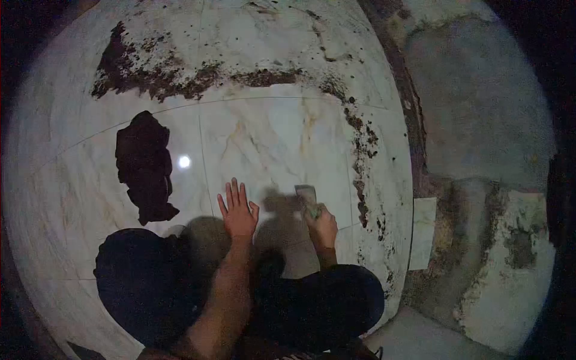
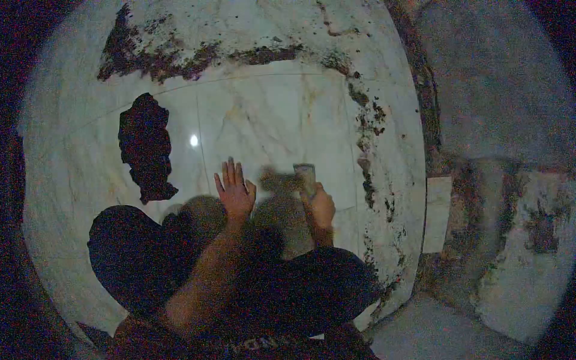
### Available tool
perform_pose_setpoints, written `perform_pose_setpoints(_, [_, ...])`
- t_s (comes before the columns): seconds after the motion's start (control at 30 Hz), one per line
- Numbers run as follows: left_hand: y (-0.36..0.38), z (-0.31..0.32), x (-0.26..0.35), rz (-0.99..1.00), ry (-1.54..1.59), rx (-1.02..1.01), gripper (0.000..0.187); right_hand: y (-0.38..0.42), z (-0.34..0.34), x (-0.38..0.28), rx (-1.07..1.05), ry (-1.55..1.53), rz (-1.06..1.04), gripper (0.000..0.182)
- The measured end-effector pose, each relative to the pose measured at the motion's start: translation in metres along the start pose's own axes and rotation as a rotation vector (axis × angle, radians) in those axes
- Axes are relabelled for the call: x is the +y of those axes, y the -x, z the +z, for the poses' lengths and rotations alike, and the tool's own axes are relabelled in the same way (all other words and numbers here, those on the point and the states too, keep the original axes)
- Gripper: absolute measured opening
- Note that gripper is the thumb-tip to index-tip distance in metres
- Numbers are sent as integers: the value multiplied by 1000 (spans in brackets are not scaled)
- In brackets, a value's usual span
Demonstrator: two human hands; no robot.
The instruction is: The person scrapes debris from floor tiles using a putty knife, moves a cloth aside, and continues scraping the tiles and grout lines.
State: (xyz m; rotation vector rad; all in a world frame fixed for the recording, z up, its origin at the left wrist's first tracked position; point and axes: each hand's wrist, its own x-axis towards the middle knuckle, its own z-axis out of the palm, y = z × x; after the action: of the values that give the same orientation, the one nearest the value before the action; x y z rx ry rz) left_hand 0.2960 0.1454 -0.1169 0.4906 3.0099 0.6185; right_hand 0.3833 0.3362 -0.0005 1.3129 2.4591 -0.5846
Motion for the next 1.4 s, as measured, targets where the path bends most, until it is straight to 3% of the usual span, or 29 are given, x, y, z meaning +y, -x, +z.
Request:
perform_pose_setpoints(0.03, [-3,5,4,1,22,39,61,-13,-7,-7,109,-11,-80,39])
perform_pose_setpoints(0.13, [-1,3,7,-3,65,18,62,-31,-13,-22,160,33,-115,41])
perform_pose_setpoints(0.27, [-4,-2,1,-19,51,-20,65,9,-2,9,46,75,-30,45])
perform_pose_setpoints(0.37, [-2,-2,4,-14,79,-34,64,14,15,34,56,57,-90,46])
perform_pose_setpoints(0.4, [-2,-5,5,-26,50,-59,64,8,9,23,76,152,-68,48])
perform_pose_setpoints(0.5, [-4,6,3,-13,19,-29,62,-22,-1,-2,142,36,-163,47])
perform_pose_setpoints(0.57, [-2,12,0,-4,60,33,62,-20,-7,-17,94,6,-100,45])
perform_pose_setpoints(0.63, [-4,0,1,-36,81,-35,63,-1,-6,-11,167,35,-133,42])
perform_pose_setpoints(0.77, [-7,-12,7,-68,53,-194,63,20,14,19,97,48,-30,39])
perform_pose_setpoints(0.9, [-6,-4,7,-50,11,-96,60,-20,-2,-3,117,-19,-121,44])
perform_pose_setpoints(0.93, [-6,-5,8,-42,27,-74,60,-30,-2,-12,124,24,-60,43])
perform_pose_setpoints(1.1, [-3,7,0,-7,39,31,60,9,9,10,98,73,-112,47])
perform_pose_setpoints(1.17, [-4,3,3,-43,46,-10,59,27,9,8,-11,81,49,41])
perform_pose_setpoints(1.2, [-4,1,3,-45,53,-30,61,12,28,30,42,178,-8,41])
perform_pose_setpoints(1.4, [-4,-2,3,-28,64,-7,60,-44,-1,-23,185,26,-169,41])
